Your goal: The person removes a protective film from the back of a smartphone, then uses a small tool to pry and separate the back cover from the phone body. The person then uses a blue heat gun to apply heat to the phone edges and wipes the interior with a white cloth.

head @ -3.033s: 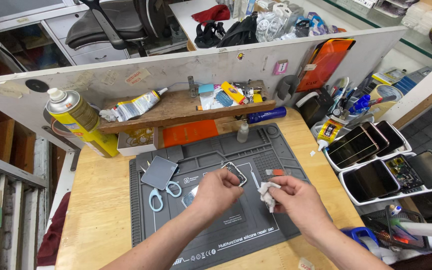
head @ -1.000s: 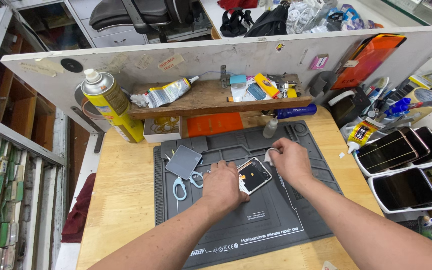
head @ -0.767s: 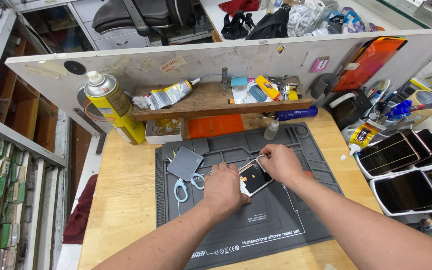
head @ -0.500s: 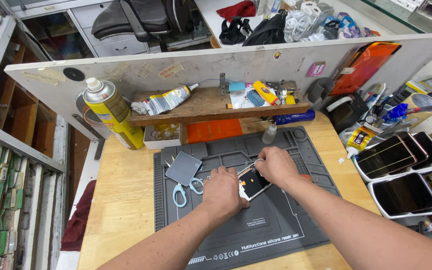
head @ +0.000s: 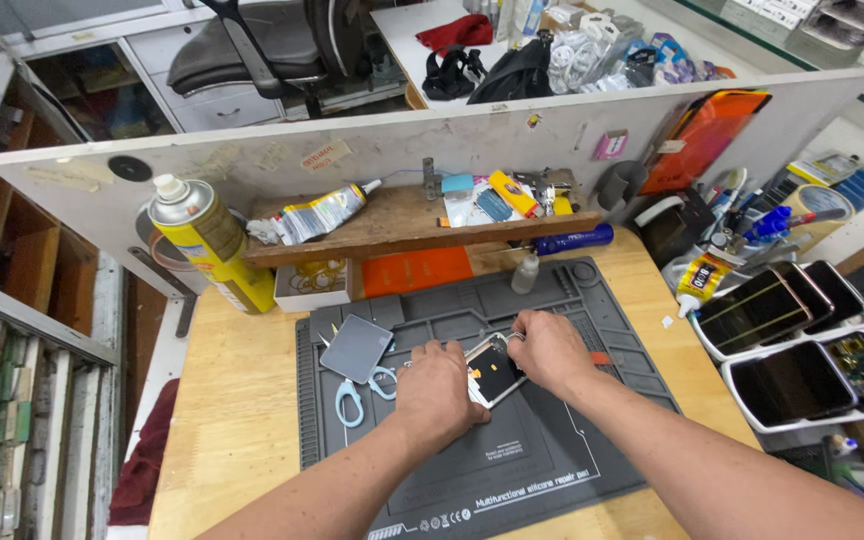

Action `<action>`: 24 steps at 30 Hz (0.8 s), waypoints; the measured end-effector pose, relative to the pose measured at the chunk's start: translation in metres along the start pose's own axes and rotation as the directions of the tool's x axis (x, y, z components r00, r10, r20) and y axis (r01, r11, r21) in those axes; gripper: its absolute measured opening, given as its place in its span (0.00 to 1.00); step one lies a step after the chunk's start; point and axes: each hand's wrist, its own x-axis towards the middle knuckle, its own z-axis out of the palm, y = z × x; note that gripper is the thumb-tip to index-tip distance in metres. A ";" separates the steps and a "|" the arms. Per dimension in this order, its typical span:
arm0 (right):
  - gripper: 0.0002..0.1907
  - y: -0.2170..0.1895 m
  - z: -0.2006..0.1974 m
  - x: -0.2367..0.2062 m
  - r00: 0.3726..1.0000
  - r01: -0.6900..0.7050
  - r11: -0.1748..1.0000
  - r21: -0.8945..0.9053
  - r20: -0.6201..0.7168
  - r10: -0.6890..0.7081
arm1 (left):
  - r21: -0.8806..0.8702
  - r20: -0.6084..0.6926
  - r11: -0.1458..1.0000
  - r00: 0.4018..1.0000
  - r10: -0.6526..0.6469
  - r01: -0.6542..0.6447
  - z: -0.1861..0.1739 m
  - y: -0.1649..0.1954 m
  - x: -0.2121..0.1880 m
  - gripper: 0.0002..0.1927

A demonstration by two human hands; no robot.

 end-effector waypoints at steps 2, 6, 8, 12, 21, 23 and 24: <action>0.12 0.009 -0.005 -0.011 0.999 -0.035 0.999 -0.006 0.035 0.035 | -0.013 -0.032 0.999 0.999 0.039 -0.039 0.002 -0.001 -0.002 0.42; 0.12 0.005 -0.006 -0.009 0.999 0.050 0.998 0.039 -0.008 -0.050 | 0.003 -0.023 1.000 1.000 0.015 -0.015 0.003 -0.001 0.001 0.43; 0.11 -0.005 -0.003 0.003 1.000 0.010 0.997 0.075 0.005 -0.010 | -0.001 -0.033 1.000 0.999 0.025 -0.025 0.003 -0.002 -0.001 0.43; 0.11 -0.007 -0.003 0.007 0.999 -0.024 0.993 0.116 0.029 0.020 | 0.011 -0.001 1.000 1.000 0.004 -0.004 0.001 0.002 -0.001 0.42; 0.12 -0.003 -0.004 0.017 0.999 0.021 0.997 0.071 0.038 -0.024 | -0.001 -0.033 1.000 0.999 0.000 0.000 0.001 0.003 -0.002 0.43; 0.12 -0.006 -0.004 0.017 0.999 -0.006 0.996 0.091 0.051 0.001 | 0.003 -0.012 1.000 1.000 -0.007 0.007 0.001 0.003 -0.001 0.43; 0.12 -0.005 -0.007 0.014 0.998 -0.023 0.995 0.098 0.058 0.018 | 0.002 0.001 1.000 1.000 -0.007 0.007 0.002 0.004 0.000 0.43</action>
